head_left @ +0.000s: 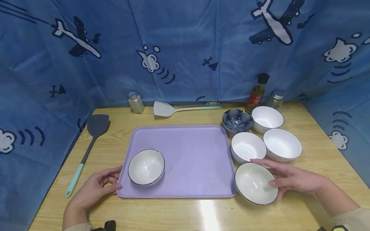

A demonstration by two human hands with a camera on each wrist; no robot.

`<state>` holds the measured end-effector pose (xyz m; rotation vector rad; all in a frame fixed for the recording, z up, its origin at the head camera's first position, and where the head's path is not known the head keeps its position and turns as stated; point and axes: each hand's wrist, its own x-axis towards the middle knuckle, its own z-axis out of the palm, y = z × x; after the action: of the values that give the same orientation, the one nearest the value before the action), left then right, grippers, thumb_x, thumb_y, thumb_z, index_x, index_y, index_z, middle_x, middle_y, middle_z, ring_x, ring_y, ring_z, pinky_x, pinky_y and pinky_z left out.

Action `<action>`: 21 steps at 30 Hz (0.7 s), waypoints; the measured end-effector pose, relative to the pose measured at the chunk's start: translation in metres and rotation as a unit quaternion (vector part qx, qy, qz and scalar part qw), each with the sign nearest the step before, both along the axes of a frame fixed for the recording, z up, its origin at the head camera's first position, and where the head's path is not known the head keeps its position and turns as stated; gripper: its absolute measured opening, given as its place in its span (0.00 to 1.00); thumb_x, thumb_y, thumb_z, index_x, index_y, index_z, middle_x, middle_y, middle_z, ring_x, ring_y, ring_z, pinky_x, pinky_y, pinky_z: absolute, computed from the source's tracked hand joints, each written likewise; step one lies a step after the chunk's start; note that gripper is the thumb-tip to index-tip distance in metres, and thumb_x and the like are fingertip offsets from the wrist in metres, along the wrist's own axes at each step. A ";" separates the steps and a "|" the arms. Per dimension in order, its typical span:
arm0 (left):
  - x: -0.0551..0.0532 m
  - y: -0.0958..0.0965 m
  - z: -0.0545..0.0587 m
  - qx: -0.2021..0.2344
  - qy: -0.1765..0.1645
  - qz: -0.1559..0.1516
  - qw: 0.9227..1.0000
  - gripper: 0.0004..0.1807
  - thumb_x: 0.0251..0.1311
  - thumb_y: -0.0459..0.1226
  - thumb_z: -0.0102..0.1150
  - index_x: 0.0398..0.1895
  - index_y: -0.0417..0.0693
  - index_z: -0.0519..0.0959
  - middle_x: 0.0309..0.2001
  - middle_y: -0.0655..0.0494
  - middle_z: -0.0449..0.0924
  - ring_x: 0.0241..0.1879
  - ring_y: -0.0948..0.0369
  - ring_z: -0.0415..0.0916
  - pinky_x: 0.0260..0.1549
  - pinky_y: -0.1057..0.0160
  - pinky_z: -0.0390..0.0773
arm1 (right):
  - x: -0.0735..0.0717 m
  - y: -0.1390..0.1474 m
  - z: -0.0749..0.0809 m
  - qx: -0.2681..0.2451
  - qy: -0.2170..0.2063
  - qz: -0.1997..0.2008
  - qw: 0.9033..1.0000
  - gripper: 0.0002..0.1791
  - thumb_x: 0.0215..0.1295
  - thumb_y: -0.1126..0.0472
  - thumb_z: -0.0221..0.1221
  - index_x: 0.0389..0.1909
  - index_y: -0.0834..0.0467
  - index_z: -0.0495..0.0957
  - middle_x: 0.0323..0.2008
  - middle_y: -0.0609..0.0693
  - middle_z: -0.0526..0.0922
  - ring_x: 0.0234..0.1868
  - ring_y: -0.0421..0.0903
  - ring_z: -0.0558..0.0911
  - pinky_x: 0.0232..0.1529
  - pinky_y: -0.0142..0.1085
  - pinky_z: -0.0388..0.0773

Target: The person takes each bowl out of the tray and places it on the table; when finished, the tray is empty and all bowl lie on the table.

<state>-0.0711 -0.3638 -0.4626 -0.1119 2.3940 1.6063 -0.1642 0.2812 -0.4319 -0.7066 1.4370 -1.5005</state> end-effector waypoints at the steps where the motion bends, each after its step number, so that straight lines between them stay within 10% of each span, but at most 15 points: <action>1: 0.000 0.000 0.000 0.001 0.000 0.000 1.000 0.40 0.55 0.37 0.73 0.71 0.39 0.67 0.47 0.43 0.77 0.37 0.64 0.80 0.34 0.62 0.85 | 0.001 0.000 -0.001 -0.003 -0.002 0.000 1.000 0.39 0.75 0.76 0.41 0.80 0.54 0.38 0.73 0.35 0.56 0.53 0.54 0.80 0.41 0.55 0.84; 14: 0.002 0.001 0.001 -0.011 0.000 0.001 1.000 0.40 0.55 0.36 0.72 0.71 0.38 0.67 0.47 0.45 0.78 0.37 0.65 0.80 0.35 0.64 0.84 | 0.002 0.005 0.003 0.027 0.011 -0.003 1.000 0.39 0.76 0.74 0.42 0.81 0.53 0.38 0.72 0.33 0.58 0.37 0.65 0.86 0.41 0.54 0.84; 21: 0.001 0.002 0.002 -0.011 0.004 -0.004 1.000 0.40 0.55 0.37 0.72 0.71 0.39 0.67 0.48 0.42 0.78 0.37 0.64 0.80 0.35 0.62 0.85 | 0.001 0.009 0.016 0.087 0.055 -0.039 0.994 0.37 0.78 0.71 0.42 0.81 0.50 0.41 0.70 0.58 0.64 0.34 0.70 0.85 0.34 0.59 0.83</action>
<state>-0.0703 -0.3620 -0.4609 -0.1003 2.4154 1.5812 -0.1635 0.2904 -0.4162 -0.6388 1.6738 -1.3927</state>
